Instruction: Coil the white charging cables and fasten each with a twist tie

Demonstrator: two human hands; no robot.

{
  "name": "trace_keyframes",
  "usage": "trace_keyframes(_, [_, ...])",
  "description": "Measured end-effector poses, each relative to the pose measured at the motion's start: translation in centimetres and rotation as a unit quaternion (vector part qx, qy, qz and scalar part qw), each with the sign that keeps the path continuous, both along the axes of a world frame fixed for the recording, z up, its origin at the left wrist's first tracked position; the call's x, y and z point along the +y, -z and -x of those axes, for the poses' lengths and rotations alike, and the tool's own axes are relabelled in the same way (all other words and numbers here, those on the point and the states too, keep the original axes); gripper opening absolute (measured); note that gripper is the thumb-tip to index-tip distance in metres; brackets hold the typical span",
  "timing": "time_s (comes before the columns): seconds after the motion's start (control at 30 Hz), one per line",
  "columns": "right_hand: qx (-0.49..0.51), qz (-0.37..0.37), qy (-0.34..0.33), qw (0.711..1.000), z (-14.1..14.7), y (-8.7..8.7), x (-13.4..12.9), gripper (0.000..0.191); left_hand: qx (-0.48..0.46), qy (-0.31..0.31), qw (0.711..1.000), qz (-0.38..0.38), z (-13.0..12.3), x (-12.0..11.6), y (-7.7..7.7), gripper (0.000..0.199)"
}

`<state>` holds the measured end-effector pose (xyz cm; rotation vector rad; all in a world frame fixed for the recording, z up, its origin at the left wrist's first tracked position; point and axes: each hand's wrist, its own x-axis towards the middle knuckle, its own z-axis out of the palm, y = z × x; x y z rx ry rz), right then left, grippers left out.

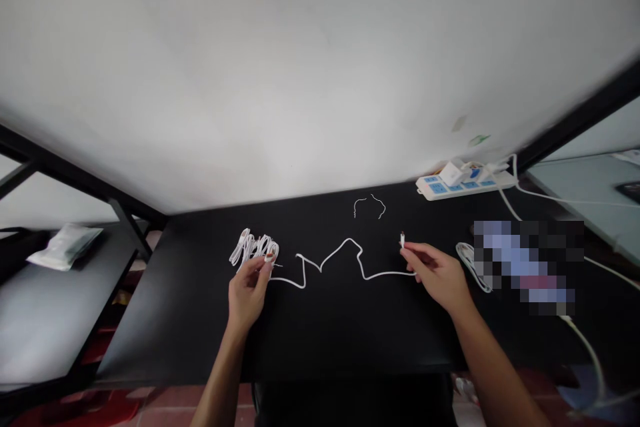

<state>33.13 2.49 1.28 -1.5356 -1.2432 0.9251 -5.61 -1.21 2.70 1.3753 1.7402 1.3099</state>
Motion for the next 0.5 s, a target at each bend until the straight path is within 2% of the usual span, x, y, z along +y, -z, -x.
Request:
trace_keyframes(0.17, [0.078, 0.022, -0.037, 0.996, 1.3, -0.7, -0.2, 0.043, 0.017, 0.164, 0.986, -0.007, -2.1, 2.4, -2.2, 0.021])
trace_keyframes(0.3, [0.134, 0.051, -0.072, 0.987, 3.4, -0.6, -0.1, 0.046, 0.048, 0.249, 0.967, 0.011, -4.4, 4.9, -2.6, 0.016])
trace_keyframes(0.4, [0.131, 0.059, -0.099, 0.985, 4.7, -0.4, 0.0, 0.046, 0.057, 0.275, 0.959, 0.023, -5.8, 6.0, -2.1, 0.019])
trace_keyframes(0.5, [0.070, 0.046, -0.124, 0.989, 5.5, -0.3, 0.2, 0.042, 0.077, 0.269, 0.960, 0.016, -6.8, 6.2, -1.5, 0.020])
